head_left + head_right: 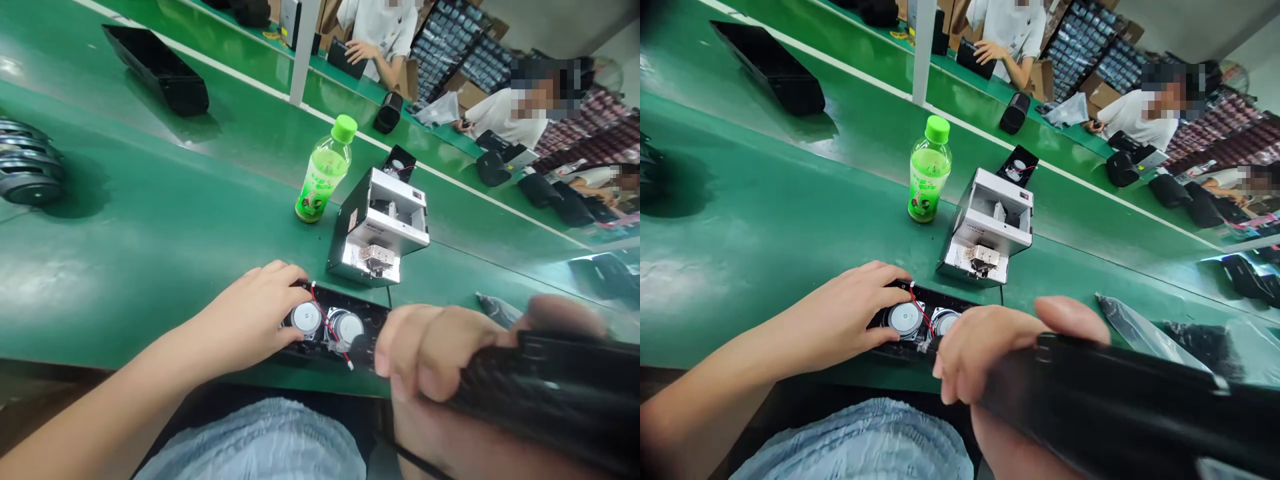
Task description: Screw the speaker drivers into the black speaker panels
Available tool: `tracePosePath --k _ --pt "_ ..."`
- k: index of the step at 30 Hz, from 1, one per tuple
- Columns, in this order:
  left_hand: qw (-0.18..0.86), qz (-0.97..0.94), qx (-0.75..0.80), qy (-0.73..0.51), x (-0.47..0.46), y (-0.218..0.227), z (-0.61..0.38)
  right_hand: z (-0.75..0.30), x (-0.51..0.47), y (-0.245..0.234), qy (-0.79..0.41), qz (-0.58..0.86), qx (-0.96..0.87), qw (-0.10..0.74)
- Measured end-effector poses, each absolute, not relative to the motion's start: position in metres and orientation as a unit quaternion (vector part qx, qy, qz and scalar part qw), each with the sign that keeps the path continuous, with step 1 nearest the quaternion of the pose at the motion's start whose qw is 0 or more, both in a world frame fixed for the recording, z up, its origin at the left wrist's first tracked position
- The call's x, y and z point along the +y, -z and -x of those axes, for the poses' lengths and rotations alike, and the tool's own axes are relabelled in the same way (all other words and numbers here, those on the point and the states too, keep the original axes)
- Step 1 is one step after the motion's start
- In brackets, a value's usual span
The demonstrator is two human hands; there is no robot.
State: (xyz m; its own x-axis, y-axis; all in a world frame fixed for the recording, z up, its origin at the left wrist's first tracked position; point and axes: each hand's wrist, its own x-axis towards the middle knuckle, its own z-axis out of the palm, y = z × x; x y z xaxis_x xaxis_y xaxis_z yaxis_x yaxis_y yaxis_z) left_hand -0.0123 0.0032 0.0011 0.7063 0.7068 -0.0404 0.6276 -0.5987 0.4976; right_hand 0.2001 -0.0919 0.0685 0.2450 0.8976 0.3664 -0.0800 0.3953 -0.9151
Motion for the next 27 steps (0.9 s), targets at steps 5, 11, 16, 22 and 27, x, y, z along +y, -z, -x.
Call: tracePosePath --k 5,11,16,22,27 --pt "0.224 -0.899 0.368 -0.084 0.002 0.001 0.010 -0.189 -0.085 -0.045 -0.366 0.363 -0.497 0.698" --pt "0.220 -0.903 0.357 -0.086 0.002 0.001 0.011 -0.189 -0.075 -0.043 -0.385 0.383 -0.476 0.692" --pt "0.233 -0.902 0.357 -0.074 0.003 -0.001 0.009 -0.185 -0.072 -0.037 -0.373 0.386 -0.481 0.693" --pt "0.245 -0.894 0.366 -0.078 0.002 0.001 0.009 -0.186 -0.073 -0.036 -0.387 0.402 -0.495 0.666" --pt "0.240 -0.898 0.360 -0.083 0.002 0.002 0.010 -0.190 -0.075 -0.036 -0.395 0.389 -0.522 0.648"
